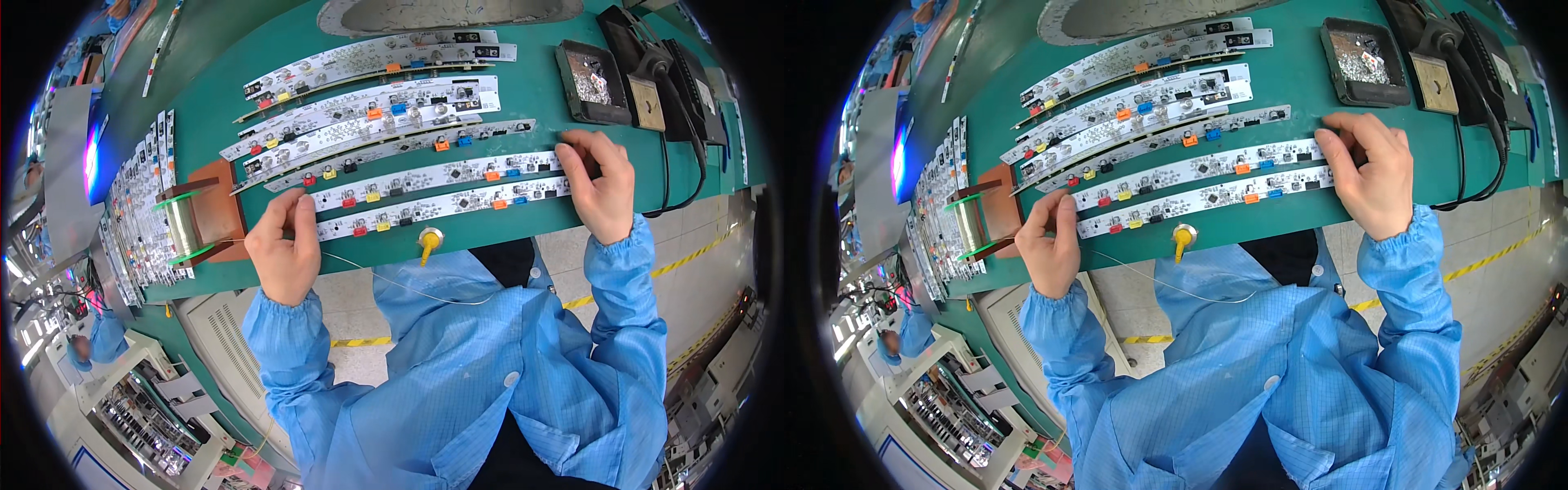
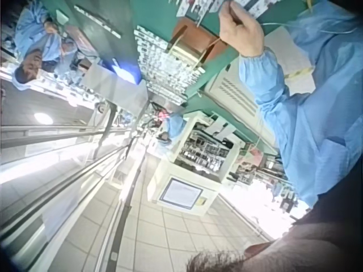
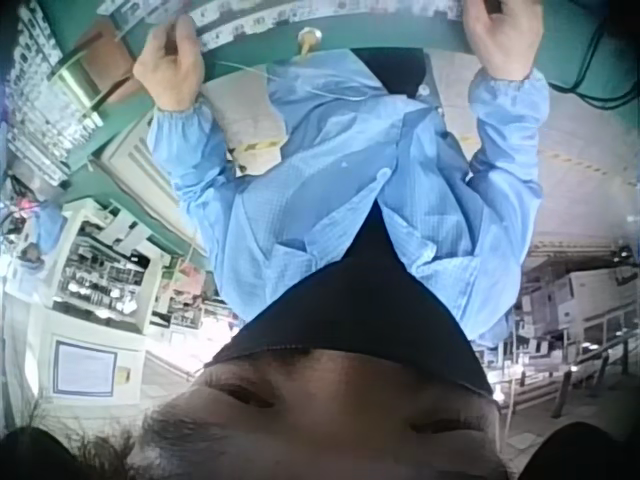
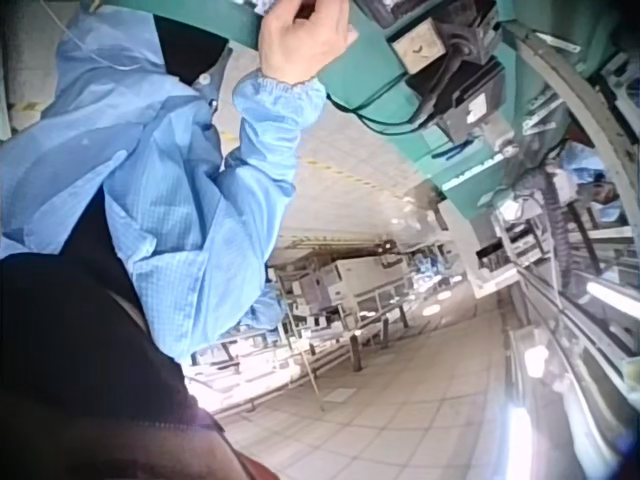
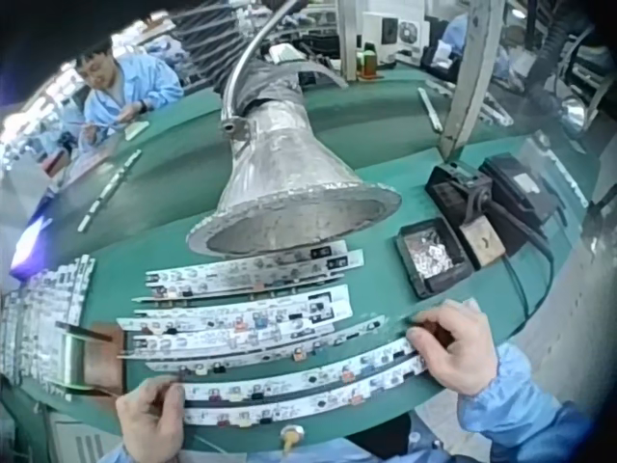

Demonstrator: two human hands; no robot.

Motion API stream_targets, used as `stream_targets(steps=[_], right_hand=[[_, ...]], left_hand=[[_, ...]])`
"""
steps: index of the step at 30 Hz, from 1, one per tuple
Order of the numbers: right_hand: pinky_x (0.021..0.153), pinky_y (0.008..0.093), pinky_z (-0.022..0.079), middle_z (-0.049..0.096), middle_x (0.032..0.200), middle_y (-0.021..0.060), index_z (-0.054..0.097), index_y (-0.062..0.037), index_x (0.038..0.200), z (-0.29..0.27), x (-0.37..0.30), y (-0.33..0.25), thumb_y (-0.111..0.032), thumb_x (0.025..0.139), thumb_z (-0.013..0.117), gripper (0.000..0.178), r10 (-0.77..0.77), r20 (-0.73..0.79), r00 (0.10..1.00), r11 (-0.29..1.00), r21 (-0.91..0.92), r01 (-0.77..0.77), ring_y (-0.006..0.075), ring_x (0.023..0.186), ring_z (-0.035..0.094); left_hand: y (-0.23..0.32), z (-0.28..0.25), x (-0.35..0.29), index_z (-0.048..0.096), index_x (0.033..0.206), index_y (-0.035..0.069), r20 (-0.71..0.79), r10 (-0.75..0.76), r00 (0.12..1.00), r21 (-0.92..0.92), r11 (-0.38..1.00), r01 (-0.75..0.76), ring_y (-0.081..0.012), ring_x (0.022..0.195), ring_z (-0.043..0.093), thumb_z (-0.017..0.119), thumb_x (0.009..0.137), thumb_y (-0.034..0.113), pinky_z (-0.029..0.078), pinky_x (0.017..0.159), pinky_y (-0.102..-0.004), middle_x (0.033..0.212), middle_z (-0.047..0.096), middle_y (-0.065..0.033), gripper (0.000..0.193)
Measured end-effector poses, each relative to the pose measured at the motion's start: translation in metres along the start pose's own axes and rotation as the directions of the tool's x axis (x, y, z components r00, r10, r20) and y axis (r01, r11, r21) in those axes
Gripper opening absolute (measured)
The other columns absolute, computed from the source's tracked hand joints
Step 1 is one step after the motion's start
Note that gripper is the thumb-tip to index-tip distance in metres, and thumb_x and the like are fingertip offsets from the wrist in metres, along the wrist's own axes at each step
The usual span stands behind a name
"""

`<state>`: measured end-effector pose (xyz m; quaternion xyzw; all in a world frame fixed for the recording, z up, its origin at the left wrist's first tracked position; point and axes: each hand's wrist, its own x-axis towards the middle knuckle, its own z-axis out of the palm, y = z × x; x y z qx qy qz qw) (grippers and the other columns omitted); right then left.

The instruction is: The person solders components onto circuit boards using a soldering iron and solder wire, places completed boards onto the conveyor belt, retrieves additional circuit boards from the belt, and arranges them on the table.

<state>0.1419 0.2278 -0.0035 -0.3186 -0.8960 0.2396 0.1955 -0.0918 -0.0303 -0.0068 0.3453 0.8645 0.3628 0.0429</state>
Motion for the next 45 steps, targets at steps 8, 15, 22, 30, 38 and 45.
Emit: stream_targets(steps=[8,15,22,30,38,45], right_hand=[[0.056,0.0257,0.043,0.061,0.079,0.0070,0.064,-0.0003,0.090,0.001,0.021,-0.021,-0.002,0.078,0.066,0.012,-0.118,-0.127,0.985,0.983,0.123,0.133,0.0177,0.068,0.057],[0.059,0.0255,0.045,0.061,0.086,0.0090,0.063,0.0015,0.092,0.009,0.035,-0.021,0.001,0.081,0.061,0.012,-0.119,0.100,0.988,0.988,0.110,0.108,0.0174,0.071,0.057],[0.060,0.0188,0.040,0.058,0.086,0.0011,0.061,0.0040,0.094,0.001,0.023,-0.008,-0.001,0.087,0.058,0.010,0.137,0.101,0.985,0.885,0.434,-0.167,0.0046,0.071,0.049],[0.055,0.0205,0.040,0.058,0.078,0.0024,0.062,0.0029,0.094,0.006,0.009,0.001,-0.002,0.085,0.061,0.011,0.003,-0.082,0.997,0.992,0.130,0.008,0.0060,0.063,0.050],[0.053,0.0176,0.033,0.052,0.079,0.0001,0.061,0.0031,0.098,-0.006,-0.007,0.007,0.001,0.079,0.063,0.019,0.077,0.045,0.996,0.958,0.273,-0.086,0.0042,0.064,0.042],[0.053,0.0173,0.033,0.053,0.079,-0.0004,0.061,0.0030,0.102,0.003,-0.011,0.009,0.000,0.080,0.065,0.022,0.166,-0.003,0.986,0.884,0.444,-0.147,0.0032,0.064,0.043]], left_hand=[[-0.005,-0.010,0.018,0.063,0.085,-0.002,-0.177,0.125,0.976,0.161,0.982,-0.097,-0.0142,0.052,0.056,0.065,0.079,0.004,0.045,0.050,-0.0264,0.067,0.062,-0.0097,0.008],[-0.014,-0.013,0.025,0.060,0.088,-0.001,-0.161,-0.014,0.987,0.172,0.984,0.042,-0.0141,0.055,0.057,0.066,0.079,0.004,0.046,0.052,-0.0258,0.070,0.063,-0.0096,0.011],[-0.017,-0.011,0.014,0.060,0.084,-0.003,-0.164,-0.124,0.979,-0.247,0.966,0.081,-0.0040,0.057,0.052,0.065,0.082,0.004,0.042,0.051,-0.0195,0.069,0.061,-0.0017,0.009],[-0.010,0.007,0.012,0.062,0.084,-0.004,-0.029,-0.104,0.994,-0.199,0.975,0.096,-0.0039,0.053,0.048,0.065,0.081,0.003,0.041,0.048,-0.0195,0.063,0.058,-0.0024,0.008],[-0.003,-0.005,-0.008,0.059,0.099,-0.004,-0.012,0.032,0.999,-0.086,0.996,-0.032,-0.0068,0.059,0.051,0.064,0.080,0.000,0.044,0.053,-0.0211,0.068,0.058,-0.0034,0.020],[-0.004,-0.001,-0.009,0.058,0.101,-0.003,-0.013,0.012,1.000,-0.110,0.994,-0.014,-0.0062,0.059,0.051,0.063,0.080,0.000,0.042,0.054,-0.0196,0.067,0.057,-0.0030,0.021]])
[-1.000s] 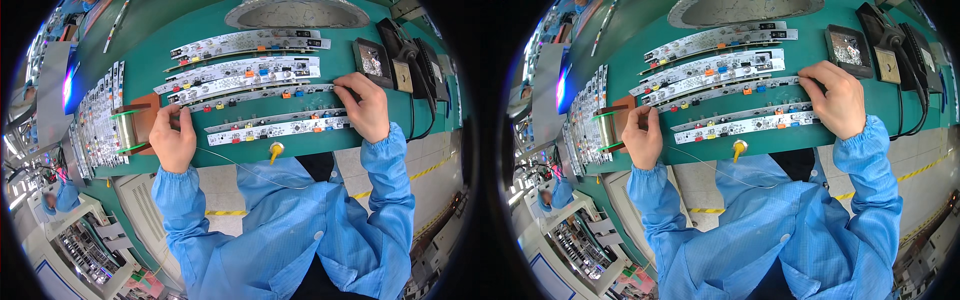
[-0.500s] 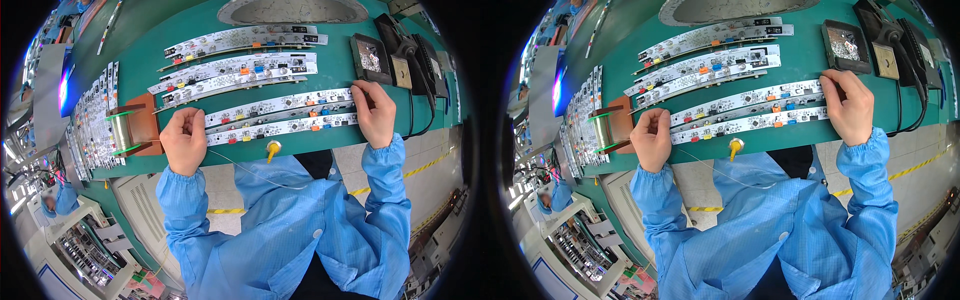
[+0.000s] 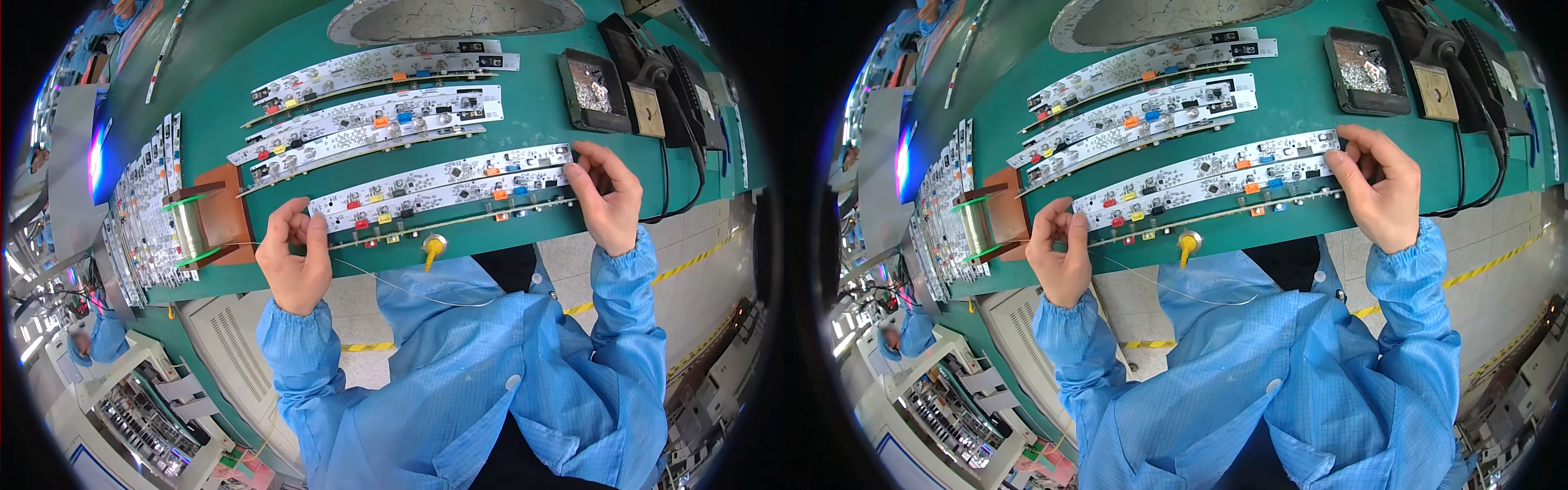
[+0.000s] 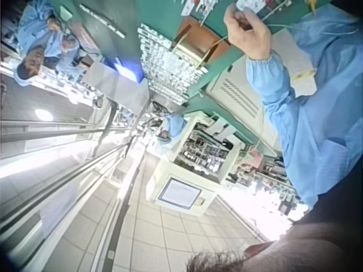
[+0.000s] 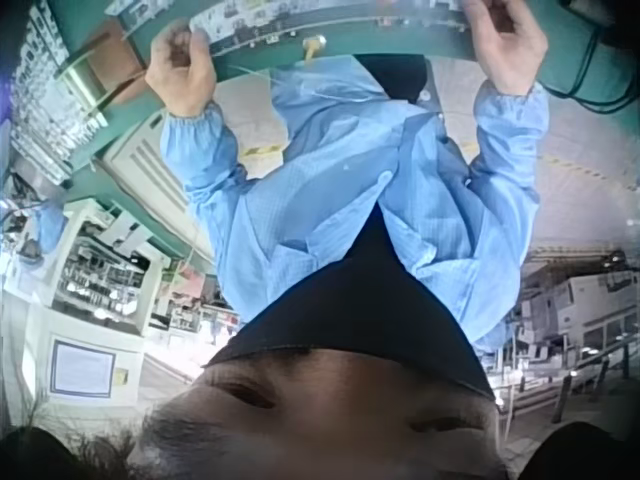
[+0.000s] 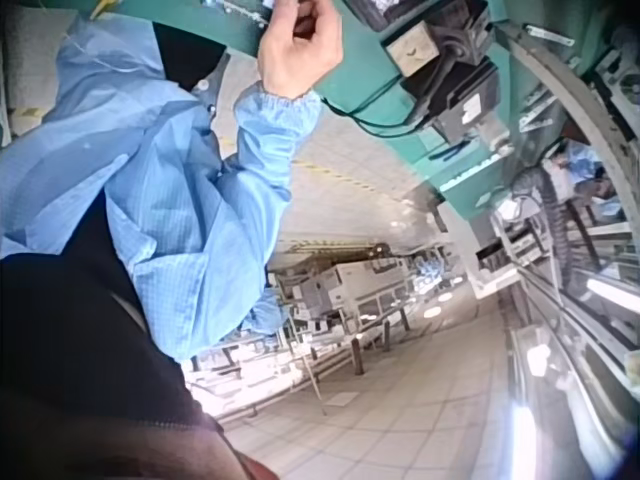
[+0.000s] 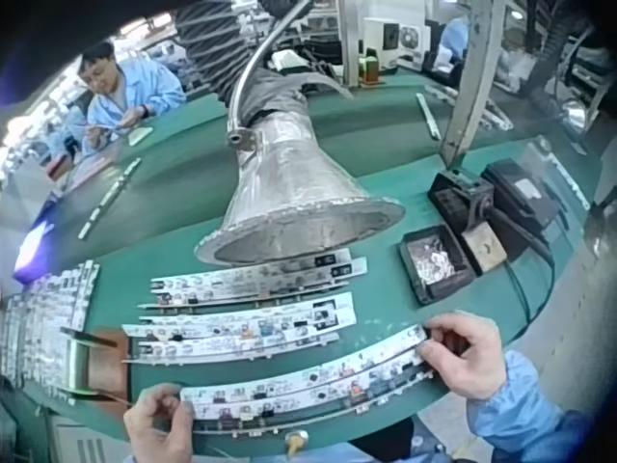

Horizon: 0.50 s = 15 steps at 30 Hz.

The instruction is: The person solders components onto circuit boards using a soldering iron and solder wire, places completed boards onto the conveyor belt, retrieves additional circuit boards from the belt, and arranges them on the table.

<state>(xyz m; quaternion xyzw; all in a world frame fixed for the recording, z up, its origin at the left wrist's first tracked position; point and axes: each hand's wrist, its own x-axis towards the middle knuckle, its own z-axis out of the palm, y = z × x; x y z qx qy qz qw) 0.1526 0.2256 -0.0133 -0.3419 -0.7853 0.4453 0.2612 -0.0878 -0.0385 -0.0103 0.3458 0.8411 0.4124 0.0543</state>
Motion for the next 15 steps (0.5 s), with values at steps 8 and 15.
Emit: stream_targets(steps=[8,15], right_hand=[[0.051,0.0178,0.033,0.050,0.073,-0.0002,0.060,0.0029,0.103,0.008,0.000,0.000,-0.002,0.080,0.066,0.024,-0.128,-0.027,0.991,0.952,-0.284,0.115,0.0042,0.059,0.042],[0.060,0.0224,0.038,0.053,0.081,0.0043,0.059,0.0027,0.106,-0.012,-0.014,-0.003,0.003,0.075,0.064,0.031,-0.228,0.016,0.973,0.940,-0.257,0.225,0.0110,0.069,0.046]], left_hand=[[0.001,0.006,0.001,0.058,0.100,-0.003,-0.028,-0.082,0.996,-0.017,0.997,0.082,-0.0055,0.056,0.050,0.064,0.080,0.000,0.043,0.052,-0.0199,0.067,0.057,-0.0031,0.021],[0.005,-0.013,-0.012,0.060,0.089,0.000,-0.033,0.323,0.946,0.197,0.930,-0.311,-0.0244,0.075,0.056,0.066,0.069,-0.003,0.046,0.071,-0.0340,0.078,0.060,-0.0105,0.021]])
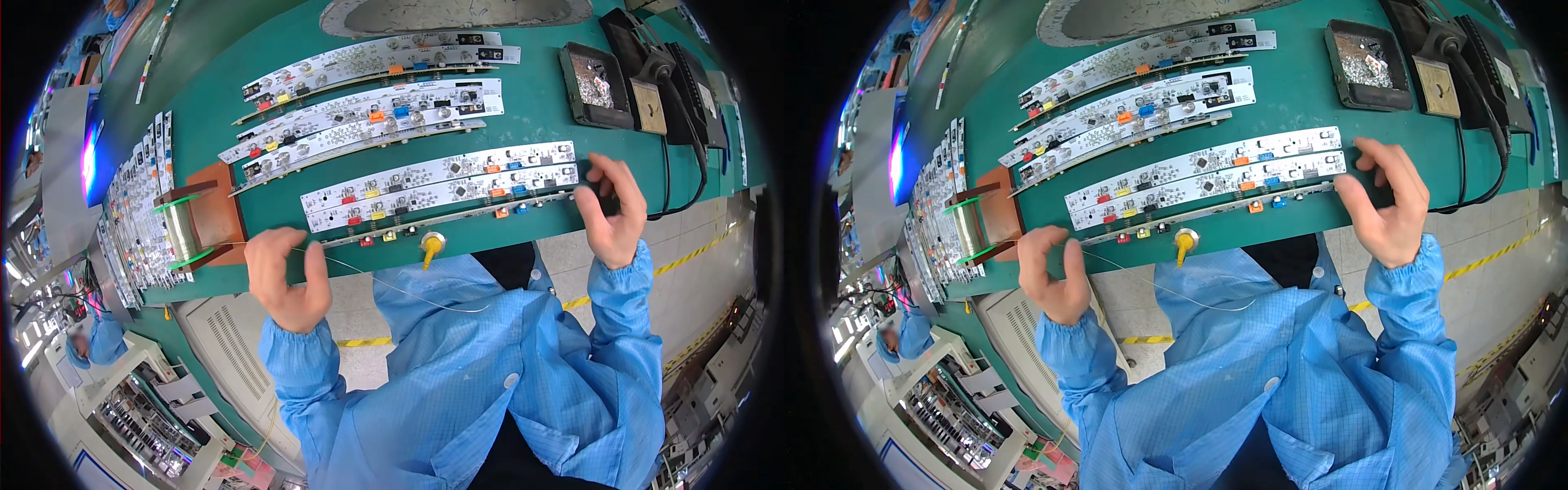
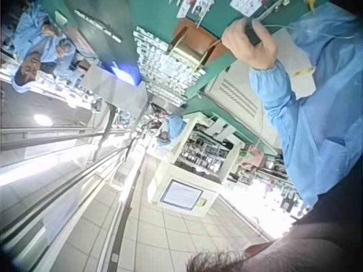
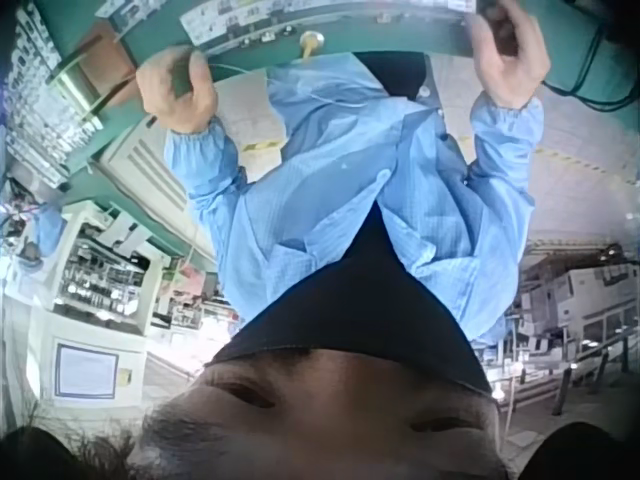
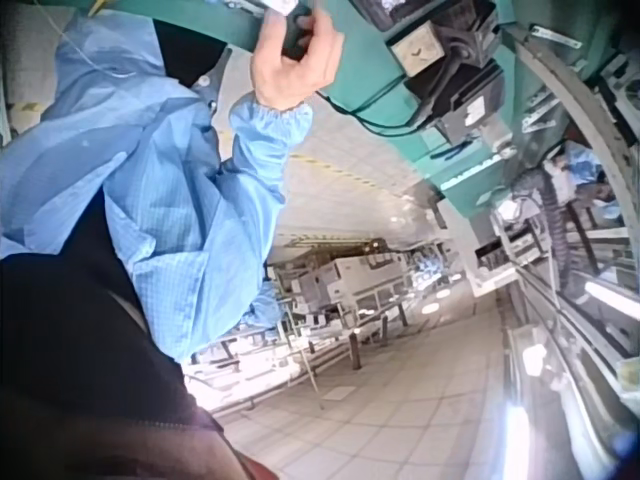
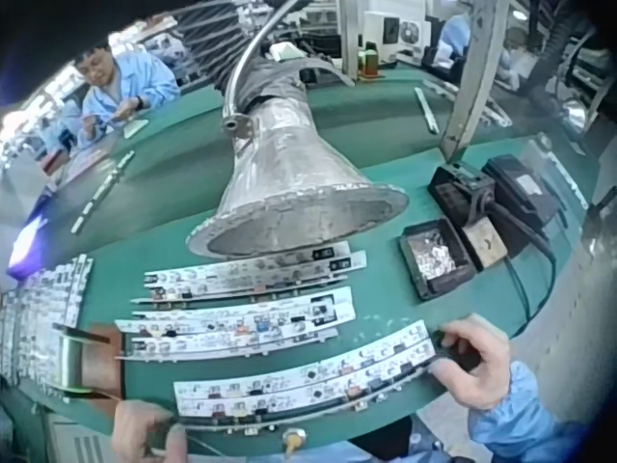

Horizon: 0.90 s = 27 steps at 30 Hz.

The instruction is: The person solders components onto circuit boards using a soldering iron and solder wire, places completed boards onto the conveyor belt, retrieves additional circuit boards from the belt, and arranges them on the table.

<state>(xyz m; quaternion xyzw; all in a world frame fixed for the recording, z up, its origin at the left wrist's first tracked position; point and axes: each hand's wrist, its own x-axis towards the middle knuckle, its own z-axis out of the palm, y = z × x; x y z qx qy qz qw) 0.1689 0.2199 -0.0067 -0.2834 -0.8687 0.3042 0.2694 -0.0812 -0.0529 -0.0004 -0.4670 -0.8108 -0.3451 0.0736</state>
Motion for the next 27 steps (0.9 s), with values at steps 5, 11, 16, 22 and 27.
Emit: stream_targets(steps=[5,11,16,22,27], right_hand=[[0.064,0.0246,0.038,0.055,0.081,0.0051,0.059,0.0029,0.104,0.000,-0.013,0.002,0.004,0.072,0.065,0.032,-0.014,0.042,0.999,1.000,-0.020,0.015,0.0137,0.071,0.047],[0.063,0.0251,0.039,0.056,0.080,0.0059,0.060,0.0026,0.102,0.007,-0.016,-0.001,0.004,0.074,0.066,0.028,0.058,0.016,0.998,0.998,-0.014,-0.058,0.0139,0.070,0.046],[0.061,0.0242,0.039,0.056,0.078,0.0063,0.061,0.0019,0.099,0.005,0.003,-0.019,0.004,0.075,0.066,0.025,-0.079,-0.008,0.997,0.965,-0.250,0.074,0.0146,0.068,0.048],[0.059,0.0310,0.042,0.056,0.074,0.0088,0.064,-0.0012,0.094,0.019,0.052,-0.038,-0.002,0.073,0.069,0.021,-0.235,0.039,0.971,0.967,-0.087,0.238,0.0208,0.064,0.054],[0.061,0.0354,0.044,0.060,0.076,0.0092,0.064,-0.0041,0.085,0.049,0.082,-0.042,-0.010,0.073,0.068,0.014,-0.334,0.299,0.894,0.900,-0.181,0.396,0.0277,0.068,0.058]], left_hand=[[0.002,0.003,-0.013,0.060,0.084,0.002,0.074,0.014,0.997,0.037,0.999,-0.016,-0.0274,0.081,0.056,0.066,0.066,-0.003,0.041,0.084,-0.0427,0.080,0.060,-0.0099,0.019],[0.003,0.010,-0.011,0.060,0.084,0.004,0.010,-0.059,0.998,0.042,0.997,0.058,-0.0258,0.079,0.057,0.066,0.069,-0.003,0.040,0.087,-0.0463,0.078,0.060,-0.0077,0.017],[0.007,0.005,0.004,0.061,0.087,0.003,-0.017,-0.058,0.998,0.116,0.991,0.060,-0.0254,0.077,0.058,0.068,0.070,-0.002,0.043,0.083,-0.0401,0.080,0.060,-0.0080,0.020],[-0.024,-0.007,0.048,0.061,0.092,0.001,0.019,0.001,1.000,0.321,0.947,-0.007,-0.0305,0.086,0.057,0.064,0.073,0.000,0.047,0.074,-0.0366,0.092,0.061,-0.0136,0.019],[-0.041,-0.003,0.062,0.062,0.092,0.002,0.134,0.013,0.991,0.390,0.919,-0.065,-0.0302,0.085,0.056,0.065,0.074,0.003,0.047,0.074,-0.0381,0.090,0.060,-0.0106,0.018]])
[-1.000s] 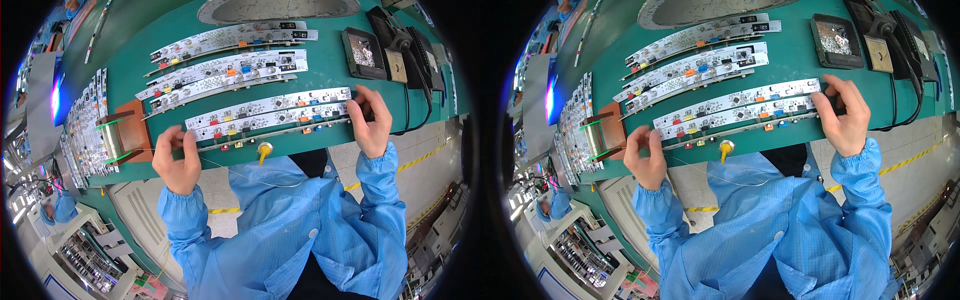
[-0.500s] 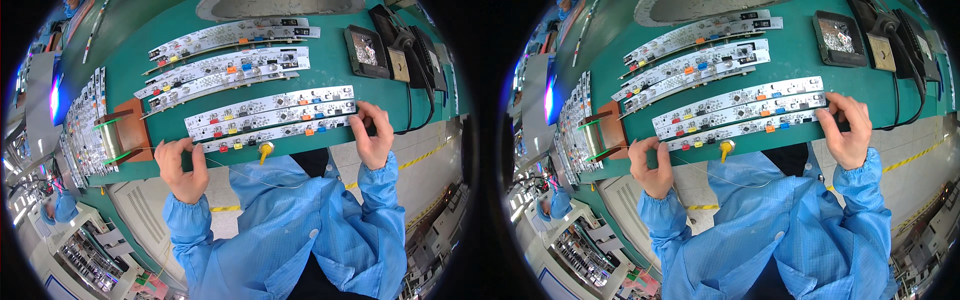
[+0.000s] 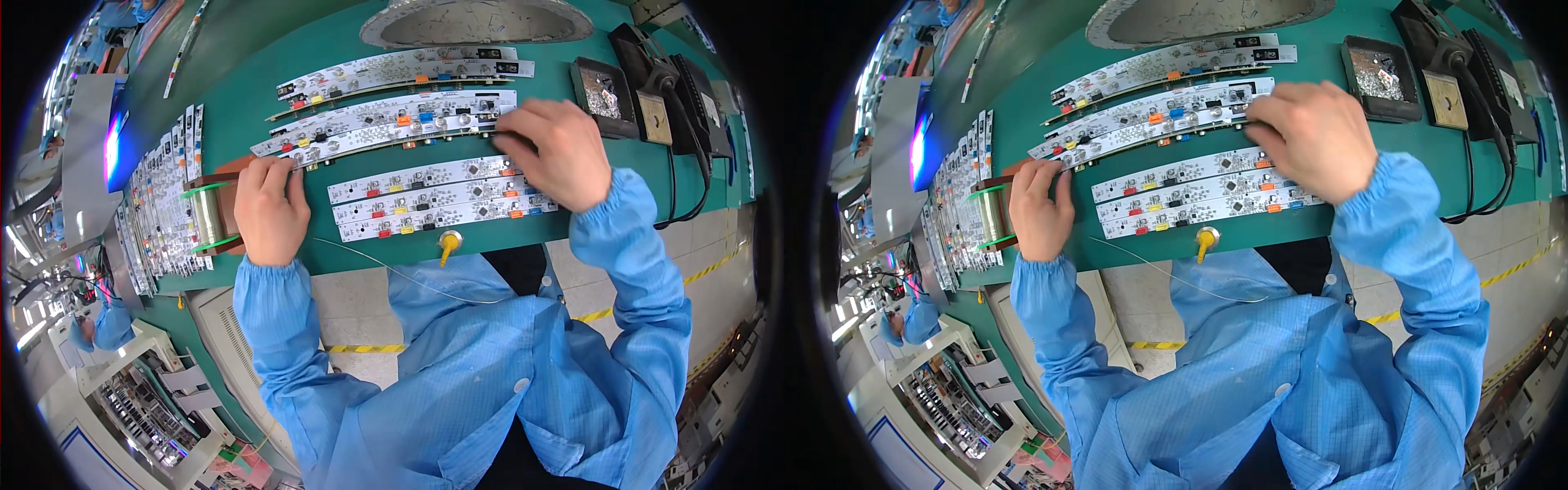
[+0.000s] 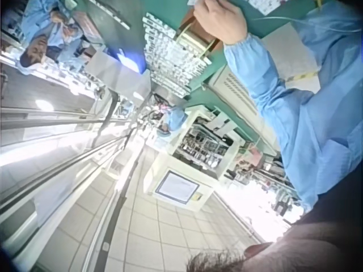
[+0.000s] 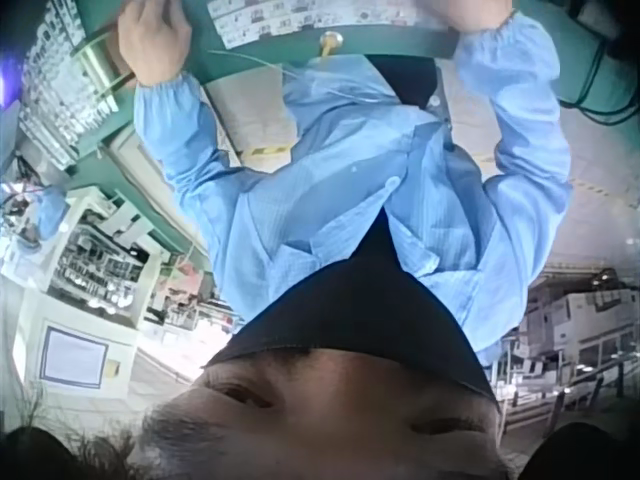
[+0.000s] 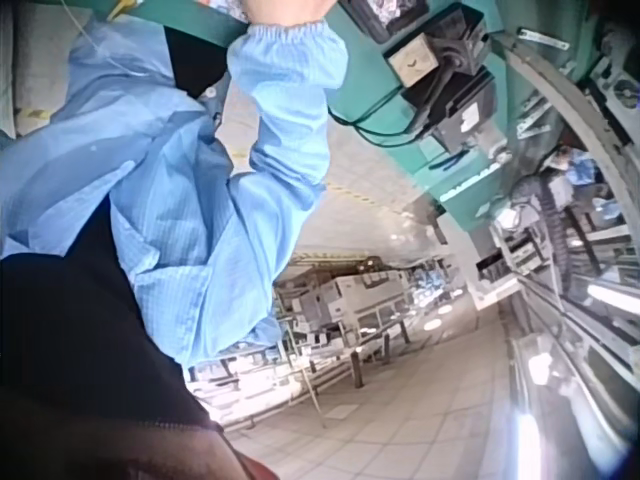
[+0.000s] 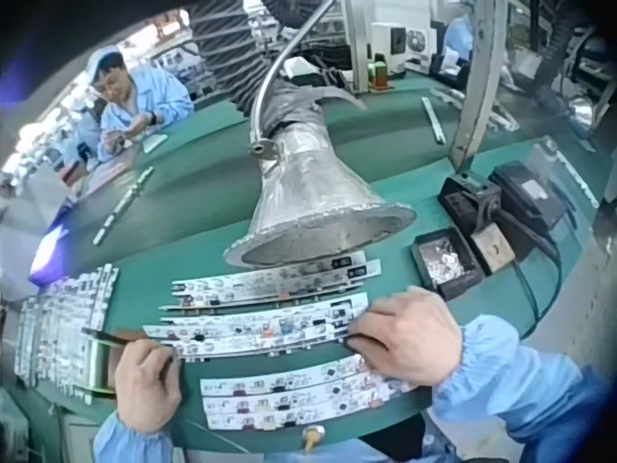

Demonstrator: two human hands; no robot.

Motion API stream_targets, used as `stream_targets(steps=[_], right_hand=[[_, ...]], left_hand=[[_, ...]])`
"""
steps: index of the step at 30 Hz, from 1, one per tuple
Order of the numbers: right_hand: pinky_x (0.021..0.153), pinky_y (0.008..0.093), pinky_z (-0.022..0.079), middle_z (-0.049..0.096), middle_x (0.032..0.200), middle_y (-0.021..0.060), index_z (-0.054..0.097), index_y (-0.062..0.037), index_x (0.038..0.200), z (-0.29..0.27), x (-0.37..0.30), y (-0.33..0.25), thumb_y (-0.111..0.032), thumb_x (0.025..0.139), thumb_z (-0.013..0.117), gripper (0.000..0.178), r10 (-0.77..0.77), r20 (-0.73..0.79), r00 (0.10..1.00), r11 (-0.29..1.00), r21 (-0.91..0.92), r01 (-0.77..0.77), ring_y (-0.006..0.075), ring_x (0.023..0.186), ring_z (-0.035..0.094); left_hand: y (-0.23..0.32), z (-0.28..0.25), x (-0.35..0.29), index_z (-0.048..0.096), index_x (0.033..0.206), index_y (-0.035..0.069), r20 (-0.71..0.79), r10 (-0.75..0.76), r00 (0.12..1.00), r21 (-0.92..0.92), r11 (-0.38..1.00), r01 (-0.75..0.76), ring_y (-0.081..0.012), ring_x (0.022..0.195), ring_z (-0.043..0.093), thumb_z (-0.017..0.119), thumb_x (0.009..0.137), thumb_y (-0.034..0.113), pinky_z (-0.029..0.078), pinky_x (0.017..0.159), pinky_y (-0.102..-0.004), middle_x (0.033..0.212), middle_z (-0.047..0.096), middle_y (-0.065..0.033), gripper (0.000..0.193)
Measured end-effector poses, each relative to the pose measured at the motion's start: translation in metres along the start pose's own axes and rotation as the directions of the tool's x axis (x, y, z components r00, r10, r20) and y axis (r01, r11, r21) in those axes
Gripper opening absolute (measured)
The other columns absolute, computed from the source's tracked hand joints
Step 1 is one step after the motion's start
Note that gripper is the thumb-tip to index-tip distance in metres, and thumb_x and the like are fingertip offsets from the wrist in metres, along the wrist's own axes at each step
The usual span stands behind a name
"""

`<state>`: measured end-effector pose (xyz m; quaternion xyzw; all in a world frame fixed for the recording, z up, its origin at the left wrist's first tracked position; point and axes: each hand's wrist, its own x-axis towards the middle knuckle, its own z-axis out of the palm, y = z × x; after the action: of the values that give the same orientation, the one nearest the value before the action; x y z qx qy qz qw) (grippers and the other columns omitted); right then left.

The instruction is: The person solders components onto circuit boards using a soldering iron and solder wire, places completed boards onto the conveyor belt, retrieves additional circuit boards from the belt, and arranges them on the table.

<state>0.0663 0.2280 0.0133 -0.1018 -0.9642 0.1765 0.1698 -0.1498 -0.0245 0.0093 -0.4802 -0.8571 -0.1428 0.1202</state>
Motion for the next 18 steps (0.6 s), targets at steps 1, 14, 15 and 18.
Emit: stream_targets(steps=[1,14,15,18], right_hand=[[0.062,0.0358,0.045,0.060,0.077,0.0103,0.063,-0.0047,0.082,0.003,0.007,0.003,-0.011,0.075,0.067,0.010,0.002,-0.035,0.999,1.000,-0.012,-0.002,0.0286,0.069,0.058],[0.063,0.0274,0.046,0.061,0.082,0.0078,0.062,0.0016,0.092,0.003,-0.005,0.007,-0.002,0.078,0.064,0.014,0.164,0.113,0.980,0.892,0.406,-0.196,0.0155,0.071,0.056],[0.064,0.0294,0.047,0.061,0.083,0.0100,0.062,0.0015,0.093,0.006,-0.004,0.007,-0.002,0.077,0.065,0.017,0.077,0.053,0.996,0.942,0.322,-0.090,0.0194,0.072,0.057],[0.068,0.0334,0.048,0.060,0.086,0.0133,0.062,0.0014,0.093,0.010,0.001,0.006,-0.001,0.076,0.065,0.017,0.035,0.076,0.997,0.970,0.239,-0.052,0.0268,0.076,0.058]], left_hand=[[-0.002,0.001,0.003,0.062,0.090,0.003,-0.023,0.037,0.999,-0.020,0.999,-0.037,-0.0296,0.084,0.056,0.065,0.074,0.003,0.046,0.073,-0.0382,0.089,0.060,-0.0095,0.017],[-0.005,-0.004,-0.001,0.060,0.088,0.004,-0.046,0.124,0.991,-0.202,0.971,-0.130,-0.0285,0.081,0.055,0.063,0.073,-0.001,0.043,0.072,-0.0378,0.092,0.060,-0.0098,0.016],[-0.007,-0.004,-0.003,0.060,0.088,0.004,-0.044,0.127,0.991,-0.199,0.971,-0.133,-0.0285,0.081,0.055,0.063,0.073,-0.001,0.043,0.072,-0.0378,0.092,0.060,-0.0098,0.016],[-0.012,-0.004,-0.009,0.060,0.091,0.003,-0.028,-0.008,1.000,-0.097,0.995,0.005,-0.0294,0.084,0.055,0.062,0.074,-0.001,0.044,0.073,-0.0379,0.094,0.059,-0.0108,0.017]])
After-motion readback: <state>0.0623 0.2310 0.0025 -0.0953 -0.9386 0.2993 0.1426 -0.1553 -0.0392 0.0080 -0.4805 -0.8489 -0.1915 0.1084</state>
